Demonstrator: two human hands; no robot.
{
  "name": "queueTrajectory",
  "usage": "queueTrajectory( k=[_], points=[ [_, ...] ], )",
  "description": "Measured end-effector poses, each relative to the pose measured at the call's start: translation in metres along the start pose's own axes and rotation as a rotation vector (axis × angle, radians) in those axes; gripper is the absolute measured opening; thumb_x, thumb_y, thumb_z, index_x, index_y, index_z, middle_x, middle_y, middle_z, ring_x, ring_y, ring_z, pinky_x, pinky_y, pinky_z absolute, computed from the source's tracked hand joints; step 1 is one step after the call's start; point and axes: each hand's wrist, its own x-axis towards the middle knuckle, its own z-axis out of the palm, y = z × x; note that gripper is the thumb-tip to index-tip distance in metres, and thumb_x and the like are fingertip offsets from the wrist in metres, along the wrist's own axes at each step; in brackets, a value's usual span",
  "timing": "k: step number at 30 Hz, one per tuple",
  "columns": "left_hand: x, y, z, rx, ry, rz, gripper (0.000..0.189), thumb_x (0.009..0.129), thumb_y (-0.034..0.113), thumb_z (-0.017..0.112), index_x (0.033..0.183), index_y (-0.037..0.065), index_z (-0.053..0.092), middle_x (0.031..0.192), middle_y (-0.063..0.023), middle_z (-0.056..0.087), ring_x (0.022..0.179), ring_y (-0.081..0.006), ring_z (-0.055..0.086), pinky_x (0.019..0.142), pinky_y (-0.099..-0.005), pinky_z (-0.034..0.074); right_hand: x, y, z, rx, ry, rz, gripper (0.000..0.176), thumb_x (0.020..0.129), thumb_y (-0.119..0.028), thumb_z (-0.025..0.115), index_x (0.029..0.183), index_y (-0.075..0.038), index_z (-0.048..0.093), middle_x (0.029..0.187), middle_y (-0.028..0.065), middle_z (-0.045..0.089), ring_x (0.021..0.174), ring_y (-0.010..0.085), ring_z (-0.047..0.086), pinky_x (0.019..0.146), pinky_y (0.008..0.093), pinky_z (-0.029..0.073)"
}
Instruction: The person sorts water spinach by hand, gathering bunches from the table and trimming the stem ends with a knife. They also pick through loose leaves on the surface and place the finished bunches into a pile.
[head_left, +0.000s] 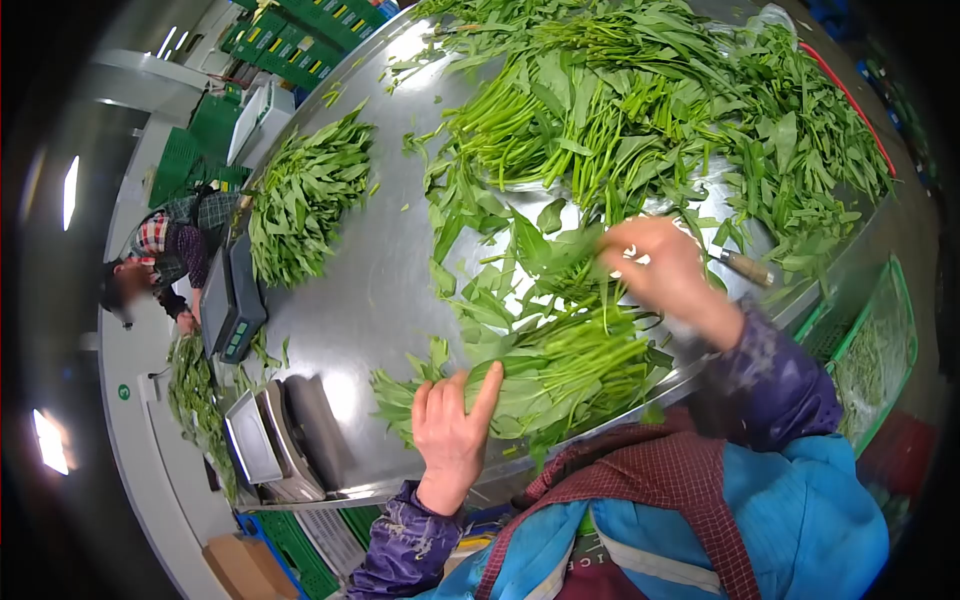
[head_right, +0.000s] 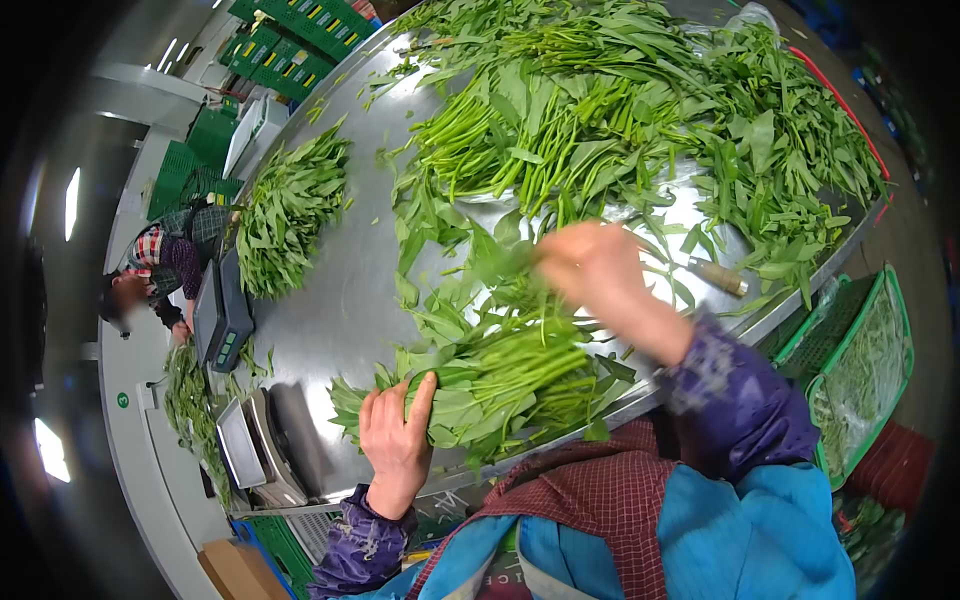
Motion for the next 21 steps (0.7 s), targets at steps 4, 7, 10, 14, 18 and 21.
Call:
queueTrajectory(
  k=[4, 7, 10, 14, 18, 21],
  points=[
    [0.006, 0.002, -0.003, -0.059, 0.026, 0.029, 0.05, 0.068, 0.008, 0.052, 0.116, 0.022, 0.057, 0.09, -0.0071, 0.056, 0.079, -0.0207, 0.054, 0.081, -0.0377, 0.043, -0.017, 0.013, -0.026, -0.148, -0.123, 0.204, 0.011, 0.072, -0.016, 0.06, 0.071, -0.005, 0.06, 0.064, 0.0103, 0.058, 0.063, 0.03, 0.057, 0.055, 0.0396, 0.044],
    [0.004, 0.002, -0.002, -0.053, -0.001, 0.036, 0.05, 0.068, 0.009, 0.052, 0.115, 0.022, 0.057, 0.089, -0.0067, 0.056, 0.079, -0.0201, 0.054, 0.081, -0.0372, 0.043, -0.022, 0.012, -0.031, -0.272, -0.061, 0.139, 0.011, 0.072, -0.014, 0.06, 0.07, -0.004, 0.059, 0.064, 0.0105, 0.057, 0.064, 0.0289, 0.057, 0.054, 0.0395, 0.044],
    [0.006, 0.006, -0.005, -0.083, 0.006, 0.055, 0.048, 0.068, 0.01, 0.052, 0.114, 0.022, 0.059, 0.089, -0.0065, 0.056, 0.079, -0.0203, 0.054, 0.081, -0.0372, 0.043, -0.029, 0.021, -0.017, -0.333, 0.04, 0.118, 0.013, 0.072, -0.012, 0.061, 0.069, -0.002, 0.055, 0.065, 0.0118, 0.056, 0.064, 0.0288, 0.055, 0.056, 0.0387, 0.042],
    [-0.004, -0.005, -0.01, -0.057, 0.006, 0.008, 0.044, 0.066, 0.011, 0.052, 0.109, 0.02, 0.062, 0.09, -0.0066, 0.056, 0.08, -0.0214, 0.055, 0.082, -0.0382, 0.043, -0.039, 0.069, -0.035, -0.602, -0.084, 0.374, 0.013, 0.07, -0.01, 0.064, 0.078, -0.002, 0.058, 0.071, 0.0106, 0.059, 0.068, 0.0274, 0.058, 0.062, 0.0375, 0.045],
    [0.0, -0.01, -0.013, -0.143, 0.035, 0.099, 0.04, 0.065, 0.01, 0.054, 0.103, 0.018, 0.063, 0.093, -0.0086, 0.056, 0.083, -0.0235, 0.056, 0.083, -0.0398, 0.042, -0.016, 0.025, -0.047, -0.291, -0.269, 0.128, 0.046, 0.066, -0.019, 0.07, 0.107, -0.005, 0.055, 0.097, 0.0124, 0.06, 0.088, 0.0282, 0.058, 0.074, 0.0381, 0.045],
    [0.01, -0.008, -0.015, -0.201, 0.074, 0.135, 0.039, 0.065, 0.011, 0.054, 0.102, 0.019, 0.063, 0.094, -0.0092, 0.057, 0.084, -0.024, 0.056, 0.083, -0.0402, 0.043, 0.008, -0.01, -0.026, 0.103, -0.312, -0.214, 0.057, 0.069, -0.03, 0.068, 0.119, -0.009, 0.05, 0.116, 0.0138, 0.054, 0.1, 0.0278, 0.055, 0.085, 0.0352, 0.043]
  ],
)
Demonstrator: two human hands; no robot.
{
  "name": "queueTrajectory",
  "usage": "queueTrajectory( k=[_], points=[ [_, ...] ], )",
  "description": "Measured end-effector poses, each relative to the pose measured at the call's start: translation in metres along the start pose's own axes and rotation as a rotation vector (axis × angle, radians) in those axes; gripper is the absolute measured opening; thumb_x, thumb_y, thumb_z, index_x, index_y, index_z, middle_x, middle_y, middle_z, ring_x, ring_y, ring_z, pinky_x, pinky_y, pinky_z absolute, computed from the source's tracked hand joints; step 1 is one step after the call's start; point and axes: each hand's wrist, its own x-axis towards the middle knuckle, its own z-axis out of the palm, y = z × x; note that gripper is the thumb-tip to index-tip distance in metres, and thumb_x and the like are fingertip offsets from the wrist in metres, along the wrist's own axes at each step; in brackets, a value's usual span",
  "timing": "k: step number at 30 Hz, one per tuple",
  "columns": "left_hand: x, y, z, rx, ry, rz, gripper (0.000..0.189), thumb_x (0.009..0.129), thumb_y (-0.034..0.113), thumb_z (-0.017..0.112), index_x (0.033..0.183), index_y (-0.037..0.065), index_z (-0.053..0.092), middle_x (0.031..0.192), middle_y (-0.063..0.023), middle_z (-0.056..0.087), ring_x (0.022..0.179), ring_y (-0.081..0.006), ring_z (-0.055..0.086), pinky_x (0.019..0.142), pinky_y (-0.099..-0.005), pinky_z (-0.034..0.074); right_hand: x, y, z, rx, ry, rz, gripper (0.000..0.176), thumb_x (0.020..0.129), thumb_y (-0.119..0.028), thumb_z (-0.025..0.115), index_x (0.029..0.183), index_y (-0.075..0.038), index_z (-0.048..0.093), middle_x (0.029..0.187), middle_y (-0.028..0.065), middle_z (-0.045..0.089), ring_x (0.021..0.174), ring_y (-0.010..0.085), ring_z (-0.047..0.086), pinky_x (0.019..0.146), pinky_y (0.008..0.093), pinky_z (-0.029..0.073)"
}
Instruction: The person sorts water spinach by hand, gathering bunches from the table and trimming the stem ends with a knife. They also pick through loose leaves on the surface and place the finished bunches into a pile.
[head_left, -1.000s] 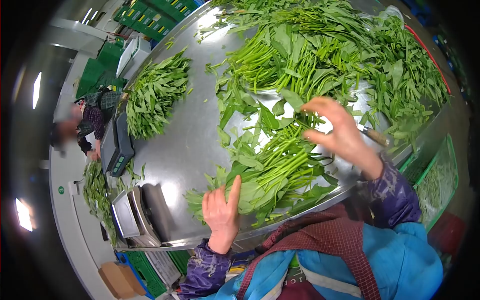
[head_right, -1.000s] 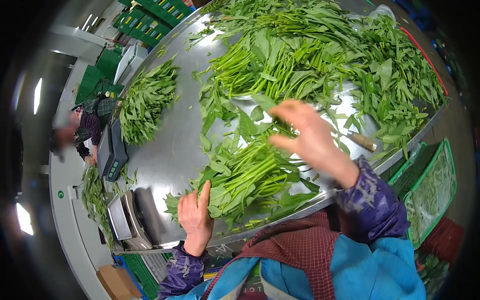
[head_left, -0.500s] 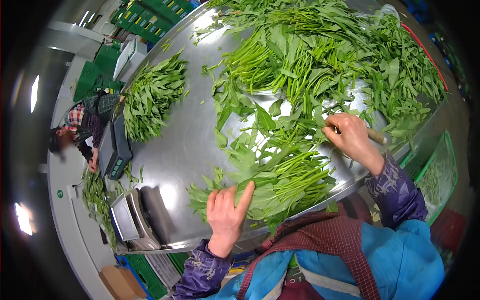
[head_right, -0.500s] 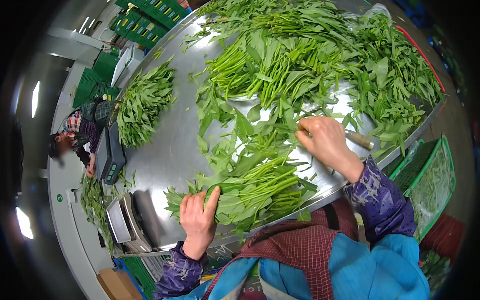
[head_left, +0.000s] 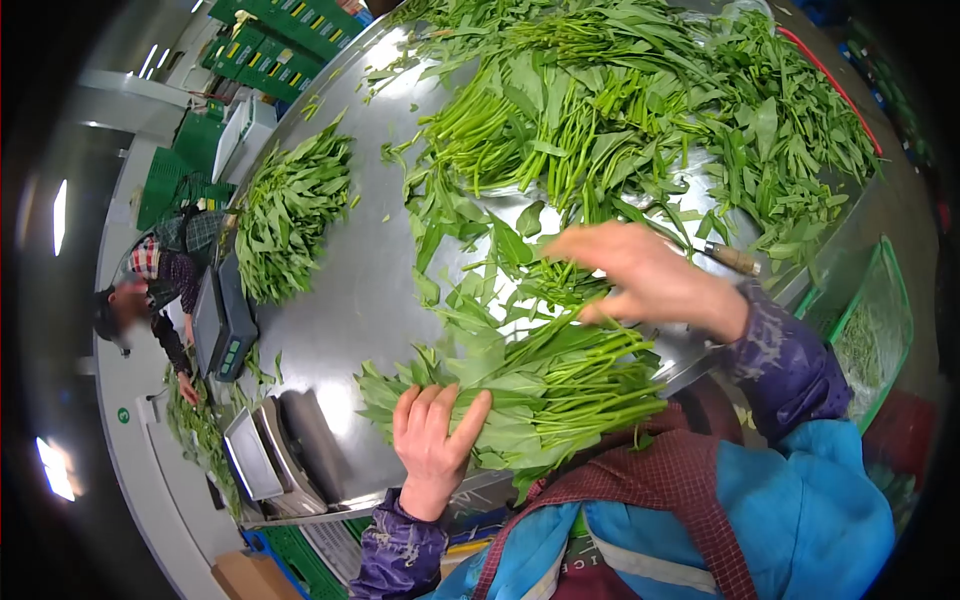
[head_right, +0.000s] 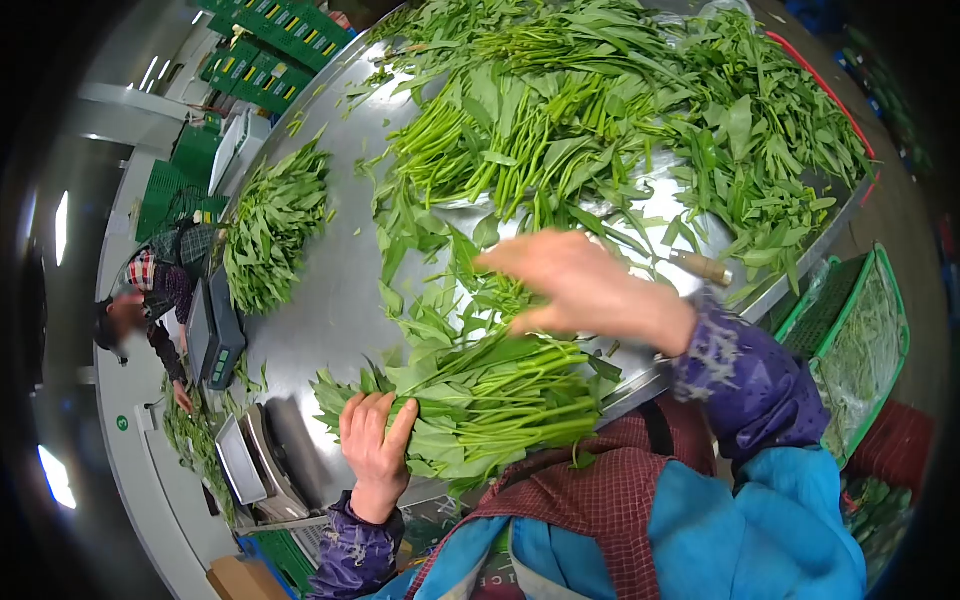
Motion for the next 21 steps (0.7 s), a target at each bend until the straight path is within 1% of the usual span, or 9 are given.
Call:
queueTrajectory(
  k=[3, 5, 6, 7, 10, 14, 16, 19, 21],
  points=[
    [0.01, 0.002, -0.003, -0.052, 0.019, 0.016, 0.04, 0.063, 0.009, 0.055, 0.102, 0.017, 0.063, 0.096, -0.0097, 0.057, 0.085, -0.0247, 0.056, 0.083, -0.0407, 0.043, 0.008, -0.018, 0.025, 0.126, -0.01, -0.185, 0.041, 0.07, -0.022, 0.064, 0.11, -0.011, 0.056, 0.1, 0.0123, 0.061, 0.088, 0.0276, 0.059, 0.074, 0.0374, 0.047],
    [0.003, -0.001, -0.002, -0.055, 0.001, -0.01, 0.041, 0.062, 0.007, 0.055, 0.102, 0.014, 0.062, 0.097, -0.0111, 0.057, 0.085, -0.026, 0.056, 0.083, -0.0413, 0.043, 0.006, -0.018, 0.022, -0.276, -0.313, -0.052, 0.026, 0.065, -0.011, 0.063, 0.091, -0.008, 0.06, 0.078, 0.0059, 0.062, 0.072, 0.0244, 0.06, 0.058, 0.0349, 0.047],
    [-0.004, -0.004, -0.002, -0.059, -0.018, -0.043, 0.042, 0.061, 0.005, 0.055, 0.102, 0.011, 0.061, 0.097, -0.0125, 0.057, 0.086, -0.0272, 0.056, 0.083, -0.0418, 0.042, -0.005, 0.003, 0.018, -0.309, -0.005, -0.092, 0.013, 0.064, -0.01, 0.061, 0.077, -0.009, 0.059, 0.062, 0.004, 0.058, 0.059, 0.0246, 0.059, 0.047, 0.0356, 0.045],
    [-0.011, -0.008, -0.001, -0.058, -0.019, -0.047, 0.042, 0.061, 0.005, 0.055, 0.102, 0.011, 0.061, 0.097, -0.0125, 0.057, 0.086, -0.0272, 0.056, 0.083, -0.0418, 0.042, -0.02, 0.033, 0.013, -0.228, 0.083, -0.015, 0.009, 0.068, -0.012, 0.06, 0.076, -0.009, 0.059, 0.064, 0.0072, 0.058, 0.061, 0.0261, 0.059, 0.049, 0.0378, 0.045],
    [-0.026, -0.015, 0.005, -0.082, 0.04, -0.156, 0.044, 0.06, 0.003, 0.055, 0.104, 0.005, 0.058, 0.096, -0.0153, 0.056, 0.086, -0.0302, 0.056, 0.082, -0.0433, 0.042, -0.034, 0.036, -0.033, -0.381, -0.241, 0.455, 0.02, 0.074, -0.019, 0.06, 0.091, -0.01, 0.063, 0.079, 0.0103, 0.063, 0.074, 0.0262, 0.061, 0.064, 0.0388, 0.049],
    [-0.018, -0.016, 0.01, -0.15, 0.068, -0.133, 0.048, 0.061, 0.002, 0.055, 0.109, 0.003, 0.054, 0.096, -0.0165, 0.056, 0.086, -0.0321, 0.055, 0.08, -0.0448, 0.043, -0.012, 0.012, -0.017, 0.139, 0.04, 0.048, 0.042, 0.072, -0.024, 0.065, 0.112, -0.015, 0.056, 0.111, 0.0081, 0.056, 0.093, 0.025, 0.056, 0.08, 0.0359, 0.046],
    [-0.011, -0.013, 0.01, -0.188, 0.058, -0.077, 0.049, 0.061, 0.001, 0.055, 0.109, 0.004, 0.054, 0.096, -0.0159, 0.056, 0.086, -0.0319, 0.055, 0.08, -0.0447, 0.043, 0.005, -0.008, 0.003, 0.175, 0.047, -0.098, 0.042, 0.069, -0.015, 0.069, 0.109, -0.01, 0.058, 0.096, 0.0086, 0.061, 0.09, 0.0257, 0.056, 0.079, 0.0375, 0.043],
    [-0.008, -0.012, 0.01, -0.205, 0.055, -0.069, 0.049, 0.06, 0.001, 0.055, 0.109, 0.005, 0.054, 0.096, -0.0154, 0.057, 0.086, -0.0317, 0.055, 0.08, -0.0443, 0.043, 0.011, -0.009, 0.029, 0.197, -0.142, -0.175, 0.015, 0.073, -0.024, 0.064, 0.084, -0.013, 0.063, 0.068, 0.0062, 0.059, 0.072, 0.025, 0.058, 0.064, 0.0361, 0.046],
    [-0.014, -0.014, 0.01, -0.201, 0.049, -0.07, 0.049, 0.06, 0.002, 0.056, 0.109, 0.005, 0.054, 0.095, -0.0155, 0.057, 0.086, -0.0317, 0.055, 0.08, -0.0441, 0.043, 0.001, 0.008, 0.025, 0.021, 0.073, -0.153, 0.011, 0.074, -0.022, 0.063, 0.076, -0.012, 0.062, 0.062, 0.0063, 0.056, 0.065, 0.0251, 0.058, 0.059, 0.0356, 0.046]
  ],
)
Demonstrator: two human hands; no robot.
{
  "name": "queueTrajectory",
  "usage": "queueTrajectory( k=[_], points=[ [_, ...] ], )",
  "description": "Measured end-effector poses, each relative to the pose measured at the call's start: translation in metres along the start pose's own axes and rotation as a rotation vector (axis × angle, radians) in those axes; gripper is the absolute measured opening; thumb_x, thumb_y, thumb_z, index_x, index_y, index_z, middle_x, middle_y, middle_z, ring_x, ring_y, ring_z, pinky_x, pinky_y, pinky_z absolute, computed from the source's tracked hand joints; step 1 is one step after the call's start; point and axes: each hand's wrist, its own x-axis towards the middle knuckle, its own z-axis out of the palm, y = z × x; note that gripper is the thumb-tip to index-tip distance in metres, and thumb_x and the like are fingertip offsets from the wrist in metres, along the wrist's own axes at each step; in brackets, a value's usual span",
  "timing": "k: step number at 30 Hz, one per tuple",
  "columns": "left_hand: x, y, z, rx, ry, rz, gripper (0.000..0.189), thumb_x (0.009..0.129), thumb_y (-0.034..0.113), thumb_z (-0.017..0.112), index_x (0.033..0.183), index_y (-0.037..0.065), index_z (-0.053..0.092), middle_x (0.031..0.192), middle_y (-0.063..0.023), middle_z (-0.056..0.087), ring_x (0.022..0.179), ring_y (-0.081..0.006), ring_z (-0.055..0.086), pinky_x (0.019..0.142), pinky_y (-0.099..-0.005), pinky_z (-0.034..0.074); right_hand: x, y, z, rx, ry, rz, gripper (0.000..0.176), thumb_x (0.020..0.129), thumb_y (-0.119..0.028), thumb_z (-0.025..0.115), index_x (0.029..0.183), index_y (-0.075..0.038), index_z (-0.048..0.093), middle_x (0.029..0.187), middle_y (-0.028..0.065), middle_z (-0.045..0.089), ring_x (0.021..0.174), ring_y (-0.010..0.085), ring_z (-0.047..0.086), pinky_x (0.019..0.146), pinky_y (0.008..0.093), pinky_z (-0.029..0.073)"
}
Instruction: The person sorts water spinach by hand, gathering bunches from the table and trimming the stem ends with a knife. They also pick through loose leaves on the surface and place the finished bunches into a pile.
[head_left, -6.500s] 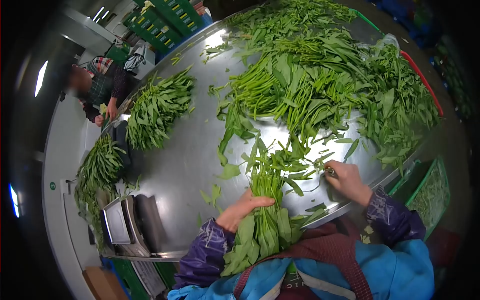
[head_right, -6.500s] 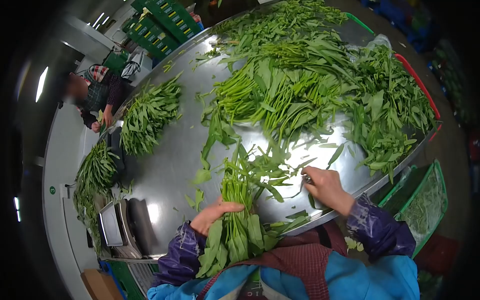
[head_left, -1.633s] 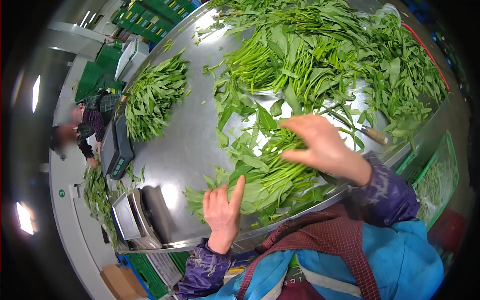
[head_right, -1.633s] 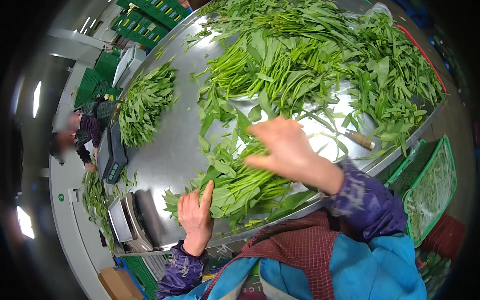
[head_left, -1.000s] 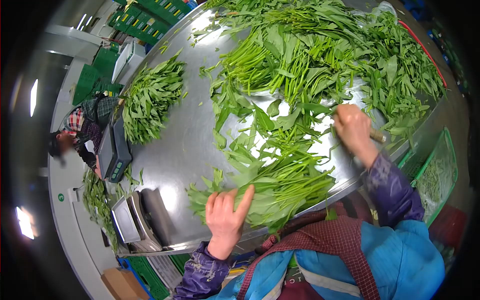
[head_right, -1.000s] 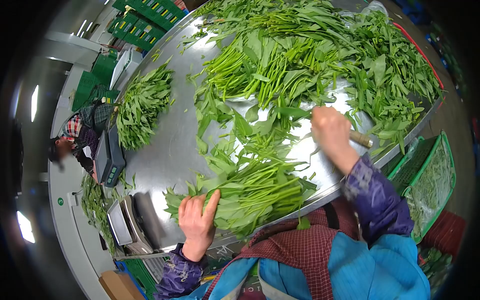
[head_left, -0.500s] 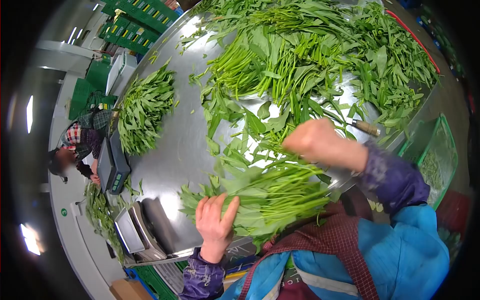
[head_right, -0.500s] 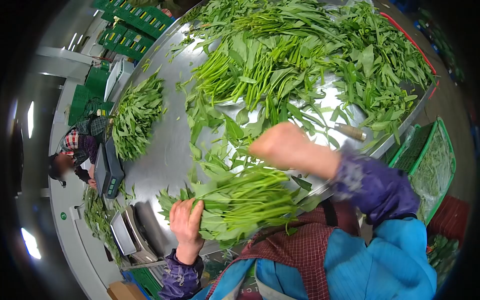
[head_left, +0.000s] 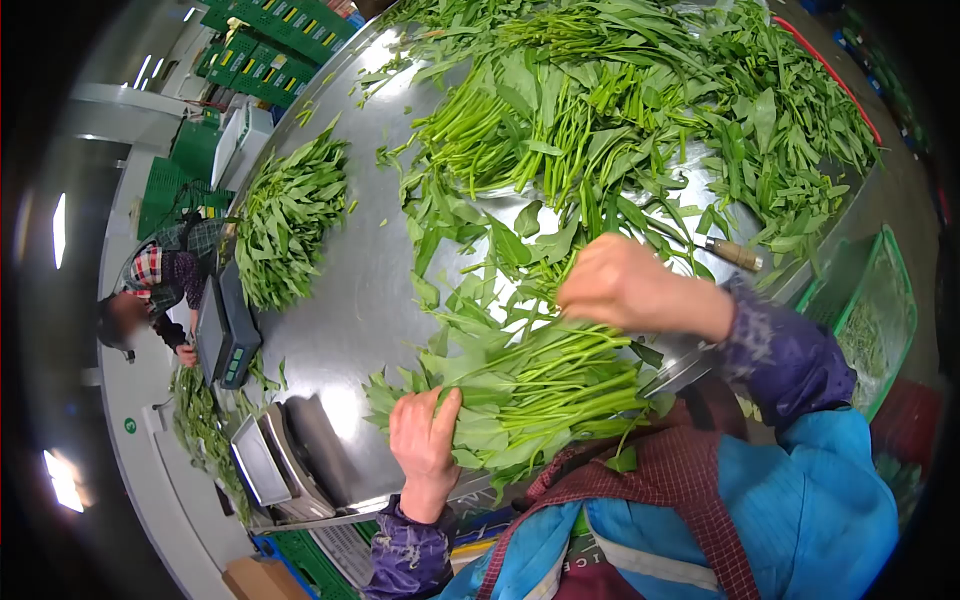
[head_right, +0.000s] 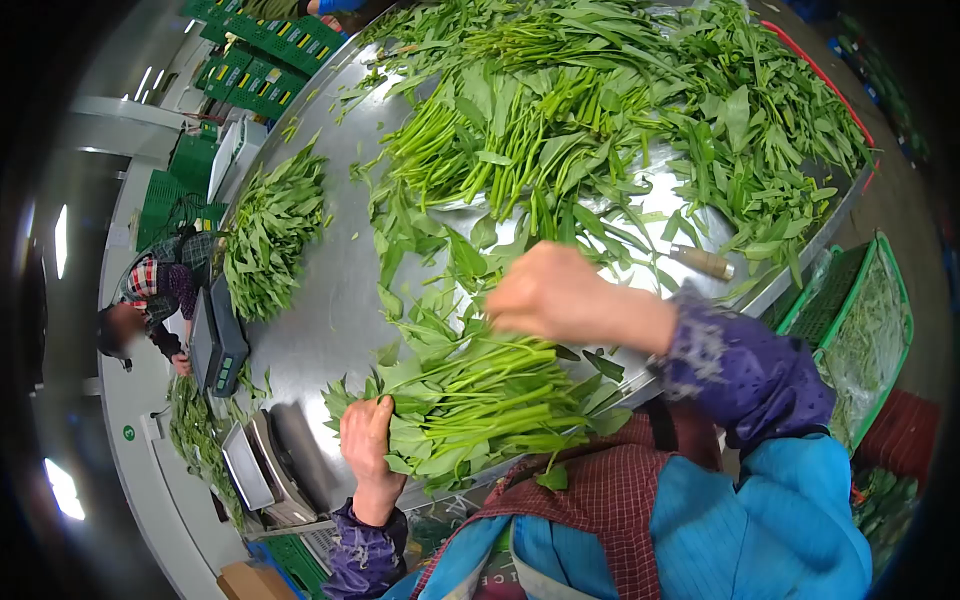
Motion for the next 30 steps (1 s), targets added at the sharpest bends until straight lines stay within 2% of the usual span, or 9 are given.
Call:
queueTrajectory(
  k=[4, 7, 12, 18, 21, 23, 25, 26, 30],
  points=[
    [-0.014, -0.006, 0.002, 0.003, 0.023, -0.168, 0.056, 0.058, 0.004, 0.064, 0.112, 0.002, 0.052, 0.093, -0.0154, 0.057, 0.084, -0.031, 0.055, 0.078, -0.0412, 0.043, -0.034, 0.031, -0.068, -0.059, -0.086, 0.482, 0.017, 0.073, -0.019, 0.062, 0.086, -0.008, 0.063, 0.073, 0.0087, 0.062, 0.068, 0.0245, 0.06, 0.065, 0.0334, 0.048],
    [-0.016, -0.007, 0.008, -0.016, 0.046, -0.246, 0.064, 0.057, 0.005, 0.07, 0.117, 0.001, 0.05, 0.089, -0.0138, 0.057, 0.08, -0.0292, 0.054, 0.076, -0.038, 0.042, -0.026, 0.013, -0.06, 0.167, 0.039, 0.188, 0.026, 0.074, -0.022, 0.063, 0.094, -0.006, 0.062, 0.082, 0.0098, 0.065, 0.071, 0.0239, 0.062, 0.067, 0.0329, 0.048],
    [-0.007, 0.002, 0.015, -0.033, 0.001, -0.348, 0.069, 0.055, 0.001, 0.07, 0.121, 0.003, 0.05, 0.082, -0.0113, 0.056, 0.078, -0.0274, 0.054, 0.074, -0.0351, 0.042, -0.009, -0.034, -0.013, 0.397, -0.125, 0.443, 0.032, 0.077, -0.025, 0.061, 0.103, -0.006, 0.06, 0.089, 0.0136, 0.065, 0.069, 0.0264, 0.063, 0.066, 0.0345, 0.048],
    [-0.004, 0.006, 0.012, -0.005, -0.096, -0.336, 0.068, 0.055, -0.005, 0.064, 0.121, 0.005, 0.05, 0.079, -0.0107, 0.054, 0.077, -0.028, 0.054, 0.072, -0.0347, 0.042, -0.03, -0.018, -0.03, 0.223, -0.173, 0.533, 0.022, 0.083, -0.023, 0.053, 0.091, -0.005, 0.062, 0.071, 0.0147, 0.062, 0.063, 0.0273, 0.061, 0.059, 0.0368, 0.047],
    [-0.006, 0.003, 0.013, 0.065, -0.161, -0.219, 0.065, 0.058, -0.001, 0.066, 0.12, 0.006, 0.05, 0.084, -0.011, 0.056, 0.081, -0.0277, 0.055, 0.074, -0.0338, 0.042, -0.042, -0.01, -0.035, 0.047, -0.04, 0.45, 0.021, 0.087, -0.021, 0.048, 0.087, -0.004, 0.06, 0.065, 0.0127, 0.059, 0.057, 0.0211, 0.058, 0.053, 0.0333, 0.045],
    [-0.007, 0.004, 0.012, 0.023, -0.131, -0.303, 0.064, 0.06, 0.002, 0.068, 0.121, 0.006, 0.05, 0.087, -0.012, 0.058, 0.082, -0.0286, 0.056, 0.074, -0.0342, 0.043, -0.043, -0.003, -0.045, 0.365, 0.18, 0.547, 0.021, 0.089, -0.02, 0.045, 0.089, -0.003, 0.058, 0.06, 0.0058, 0.058, 0.052, 0.014, 0.053, 0.05, 0.0291, 0.043],
    [-0.011, 0.002, 0.011, -0.017, -0.107, -0.383, 0.063, 0.061, 0.006, 0.07, 0.121, 0.005, 0.05, 0.089, -0.013, 0.06, 0.083, -0.0295, 0.057, 0.073, -0.0347, 0.044, -0.048, 0.007, -0.074, 0.491, 0.631, 0.975, 0.022, 0.089, -0.022, 0.046, 0.091, -0.002, 0.057, 0.065, 0.0005, 0.056, 0.055, 0.0097, 0.049, 0.051, 0.0262, 0.042],
    [-0.016, -0.002, 0.012, -0.094, -0.053, -0.47, 0.063, 0.062, 0.009, 0.072, 0.121, 0.005, 0.049, 0.091, -0.014, 0.061, 0.083, -0.0308, 0.058, 0.072, -0.0357, 0.045, -0.054, 0.012, -0.097, 0.687, 0.32, 0.862, 0.027, 0.087, -0.028, 0.05, 0.096, -0.004, 0.059, 0.077, 0.0004, 0.059, 0.063, 0.0083, 0.052, 0.056, 0.0245, 0.043],
    [-0.017, -0.004, 0.011, -0.094, -0.021, -0.52, 0.065, 0.062, 0.013, 0.075, 0.121, 0.004, 0.048, 0.091, -0.0158, 0.062, 0.079, -0.0339, 0.059, 0.068, -0.0379, 0.046, -0.036, -0.017, -0.041, 0.322, 0.113, 0.561, 0.019, 0.083, -0.018, 0.055, 0.091, -0.003, 0.062, 0.081, 0.0049, 0.061, 0.069, 0.0144, 0.056, 0.064, 0.0264, 0.045]
  ],
)
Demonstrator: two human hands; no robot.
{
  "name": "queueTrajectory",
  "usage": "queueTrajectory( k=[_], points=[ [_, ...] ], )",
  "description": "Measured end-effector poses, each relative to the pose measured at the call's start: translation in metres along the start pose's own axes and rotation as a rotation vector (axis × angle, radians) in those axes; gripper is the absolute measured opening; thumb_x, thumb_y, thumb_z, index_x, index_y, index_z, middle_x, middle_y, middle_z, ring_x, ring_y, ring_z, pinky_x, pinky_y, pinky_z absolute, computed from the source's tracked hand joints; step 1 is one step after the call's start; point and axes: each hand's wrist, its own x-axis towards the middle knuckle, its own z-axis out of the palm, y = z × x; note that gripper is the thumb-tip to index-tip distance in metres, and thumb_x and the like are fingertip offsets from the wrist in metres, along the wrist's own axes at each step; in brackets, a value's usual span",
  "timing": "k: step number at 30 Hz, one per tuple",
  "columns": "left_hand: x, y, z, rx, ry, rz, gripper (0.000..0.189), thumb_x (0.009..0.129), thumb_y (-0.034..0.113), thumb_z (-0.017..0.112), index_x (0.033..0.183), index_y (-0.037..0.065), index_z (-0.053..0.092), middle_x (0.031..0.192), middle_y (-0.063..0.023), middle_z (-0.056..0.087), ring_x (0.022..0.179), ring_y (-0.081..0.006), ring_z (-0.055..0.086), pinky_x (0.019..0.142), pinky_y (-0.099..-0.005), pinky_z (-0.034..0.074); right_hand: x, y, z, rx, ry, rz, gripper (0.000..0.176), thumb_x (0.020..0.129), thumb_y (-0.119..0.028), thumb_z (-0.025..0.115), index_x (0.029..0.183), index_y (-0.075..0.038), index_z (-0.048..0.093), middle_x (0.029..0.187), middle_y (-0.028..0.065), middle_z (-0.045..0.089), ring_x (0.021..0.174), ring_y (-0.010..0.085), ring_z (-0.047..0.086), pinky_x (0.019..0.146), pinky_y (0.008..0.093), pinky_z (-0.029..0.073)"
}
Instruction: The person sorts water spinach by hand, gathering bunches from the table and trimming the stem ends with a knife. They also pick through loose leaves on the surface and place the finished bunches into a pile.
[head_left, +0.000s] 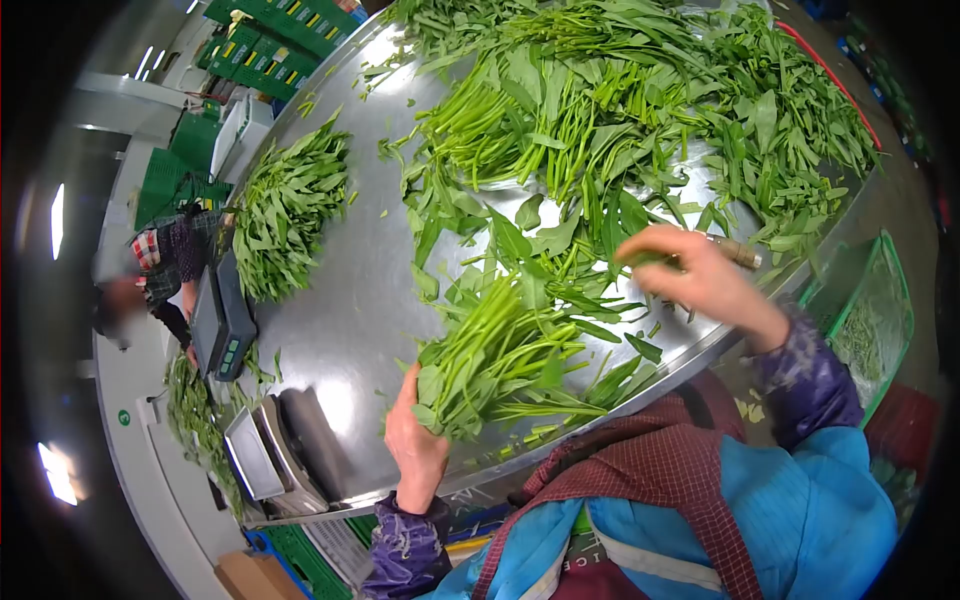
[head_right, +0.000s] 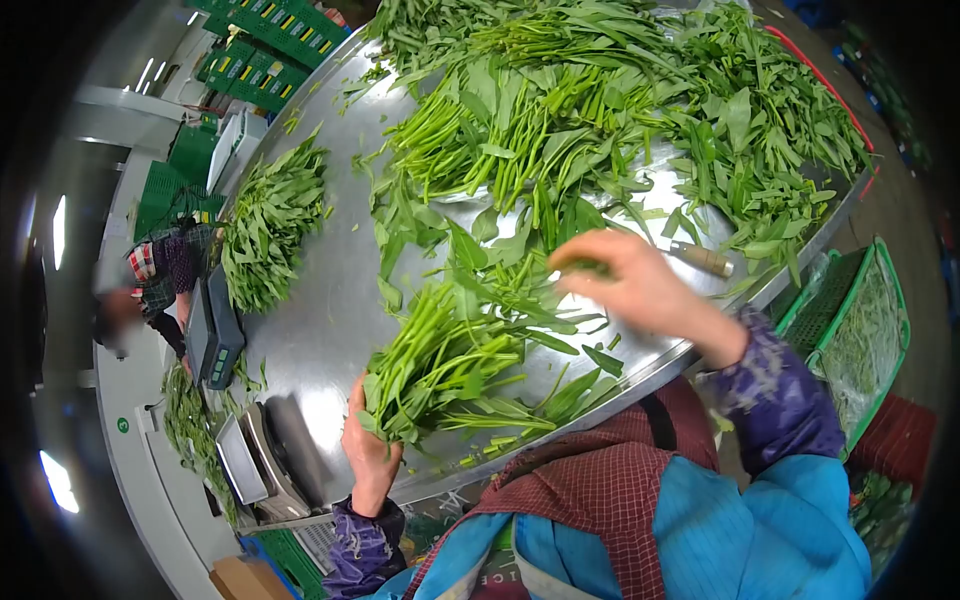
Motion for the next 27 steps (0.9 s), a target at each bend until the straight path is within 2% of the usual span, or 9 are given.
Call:
queueTrajectory(
  k=[1, 3, 7, 11, 17, 19, 21, 24, 27],
  points=[
    [0.002, 0.003, 0.001, 0.016, 0.004, 0.014, 0.066, 0.062, 0.013, 0.075, 0.122, 0.005, 0.048, 0.09, -0.0156, 0.062, 0.079, -0.0338, 0.059, 0.068, -0.0377, 0.046, 0.004, -0.002, 0.014, -0.159, -0.011, -0.19, 0.021, 0.081, -0.019, 0.058, 0.093, -0.003, 0.063, 0.082, 0.0062, 0.062, 0.069, 0.0162, 0.057, 0.066, 0.0279, 0.046],
    [0.001, 0.003, 0.004, 0.022, -0.014, 0.035, 0.068, 0.061, 0.012, 0.075, 0.123, 0.006, 0.047, 0.093, -0.0153, 0.061, 0.081, -0.0331, 0.059, 0.07, -0.0376, 0.046, 0.007, -0.019, 0.041, -0.15, -0.224, 0.029, 0.025, 0.078, -0.022, 0.06, 0.093, -0.002, 0.063, 0.082, 0.0084, 0.062, 0.074, 0.0192, 0.058, 0.069, 0.0296, 0.045],
    [-0.002, 0.011, 0.003, 0.054, -0.02, -0.003, 0.07, 0.061, 0.01, 0.074, 0.125, 0.008, 0.046, 0.096, -0.0144, 0.06, 0.082, -0.0315, 0.057, 0.072, -0.0373, 0.044, 0.006, -0.015, 0.057, -0.055, -0.254, 0.077, 0.02, 0.08, -0.02, 0.059, 0.09, -0.003, 0.063, 0.081, 0.0071, 0.062, 0.078, 0.0176, 0.058, 0.071, 0.0279, 0.044],
    [-0.008, 0.005, 0.002, 0.092, -0.025, -0.045, 0.07, 0.061, 0.007, 0.073, 0.125, 0.011, 0.046, 0.095, -0.0144, 0.061, 0.082, -0.0327, 0.058, 0.071, -0.0377, 0.045, 0.008, 0.002, 0.018, 0.535, 0.312, 0.223, 0.017, 0.091, -0.015, 0.047, 0.083, -0.003, 0.057, 0.075, 0.001, 0.057, 0.062, 0.0086, 0.052, 0.059, 0.022, 0.042],
    [-0.007, 0.008, -0.004, -0.01, -0.067, -0.193, 0.065, 0.065, 0.012, 0.073, 0.124, 0.008, 0.046, 0.101, -0.0145, 0.06, 0.088, -0.0335, 0.059, 0.072, -0.0375, 0.046, 0.003, -0.004, 0.012, 0.738, 0.299, 0.327, 0.021, 0.094, -0.019, 0.044, 0.083, -0.004, 0.053, 0.073, -0.0009, 0.051, 0.059, 0.005, 0.048, 0.053, 0.0191, 0.038],
    [-0.009, 0.003, -0.004, -0.007, -0.038, -0.181, 0.062, 0.066, 0.013, 0.072, 0.122, 0.007, 0.046, 0.106, -0.0139, 0.058, 0.089, -0.0336, 0.058, 0.072, -0.0374, 0.046, -0.001, 0.028, -0.004, 0.498, 0.231, 0.271, 0.015, 0.089, -0.019, 0.051, 0.087, -0.004, 0.053, 0.074, 0.001, 0.054, 0.057, 0.0115, 0.051, 0.052, 0.0248, 0.041],
    [-0.011, -0.002, -0.005, -0.008, -0.008, -0.169, 0.06, 0.067, 0.014, 0.071, 0.121, 0.007, 0.047, 0.112, -0.0134, 0.056, 0.09, -0.0337, 0.058, 0.073, -0.0373, 0.046, -0.004, 0.034, -0.011, -0.817, 0.098, 0.203, 0.02, 0.078, -0.018, 0.061, 0.092, -0.005, 0.054, 0.083, 0.0064, 0.058, 0.067, 0.0211, 0.057, 0.059, 0.0342, 0.044],
    [-0.009, -0.004, -0.003, -0.012, -0.049, -0.17, 0.059, 0.068, 0.015, 0.07, 0.122, 0.007, 0.046, 0.112, -0.0134, 0.056, 0.089, -0.0348, 0.058, 0.073, -0.0375, 0.046, 0.002, -0.003, 0.002, -0.592, 0.248, -0.229, 0.043, 0.064, -0.016, 0.069, 0.104, -0.006, 0.057, 0.108, 0.0125, 0.056, 0.1, 0.0301, 0.053, 0.083, 0.0401, 0.041],
    [-0.002, 0.012, -0.004, -0.01, -0.044, -0.174, 0.062, 0.068, 0.016, 0.071, 0.123, 0.007, 0.045, 0.103, -0.0141, 0.06, 0.087, -0.0352, 0.059, 0.072, -0.0379, 0.046, 0.009, -0.037, 0.041, -0.344, 0.082, -0.537, 0.054, 0.059, -0.028, 0.073, 0.107, -0.01, 0.057, 0.107, 0.0089, 0.057, 0.1, 0.0269, 0.053, 0.086, 0.0404, 0.04]
  ],
)
